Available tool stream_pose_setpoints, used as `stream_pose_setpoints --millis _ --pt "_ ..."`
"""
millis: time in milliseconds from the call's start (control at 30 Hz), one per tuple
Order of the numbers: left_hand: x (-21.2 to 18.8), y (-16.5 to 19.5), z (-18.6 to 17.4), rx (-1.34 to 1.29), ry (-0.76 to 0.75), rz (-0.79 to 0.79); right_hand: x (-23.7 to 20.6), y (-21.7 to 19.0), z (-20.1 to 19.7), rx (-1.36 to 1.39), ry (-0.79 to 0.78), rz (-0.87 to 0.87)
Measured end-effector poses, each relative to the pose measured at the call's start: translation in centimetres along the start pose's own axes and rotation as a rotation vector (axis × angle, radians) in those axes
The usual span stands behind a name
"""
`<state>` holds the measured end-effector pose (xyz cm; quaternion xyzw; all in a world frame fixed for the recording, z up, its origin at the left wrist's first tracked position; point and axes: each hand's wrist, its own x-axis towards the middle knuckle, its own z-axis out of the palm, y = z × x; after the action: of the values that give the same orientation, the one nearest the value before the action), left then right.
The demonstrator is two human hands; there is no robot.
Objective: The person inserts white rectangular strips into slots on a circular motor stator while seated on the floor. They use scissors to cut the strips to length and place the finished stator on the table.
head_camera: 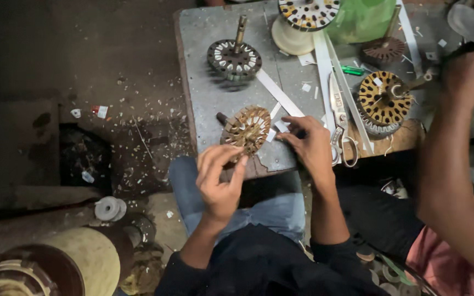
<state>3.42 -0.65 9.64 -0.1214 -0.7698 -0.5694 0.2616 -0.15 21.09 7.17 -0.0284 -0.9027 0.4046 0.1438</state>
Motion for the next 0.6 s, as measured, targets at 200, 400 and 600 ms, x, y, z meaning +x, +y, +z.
stream_pose_setpoints --millis 200,400,600 --pt "-0.4 0.3 0.0 -0.029 -0.038 -0.006 0.0 -0.5 -0.1 0.118 -0.056 0.128" --pt "-0.7 0.5 -0.2 -0.038 -0.084 -0.018 -0.5 -0.3 -0.4 0.102 -0.104 0.197" --pt "-1.2 0.4 -0.3 -0.073 -0.148 -0.022 -0.8 0.2 -1.1 0.223 -0.119 0.272"
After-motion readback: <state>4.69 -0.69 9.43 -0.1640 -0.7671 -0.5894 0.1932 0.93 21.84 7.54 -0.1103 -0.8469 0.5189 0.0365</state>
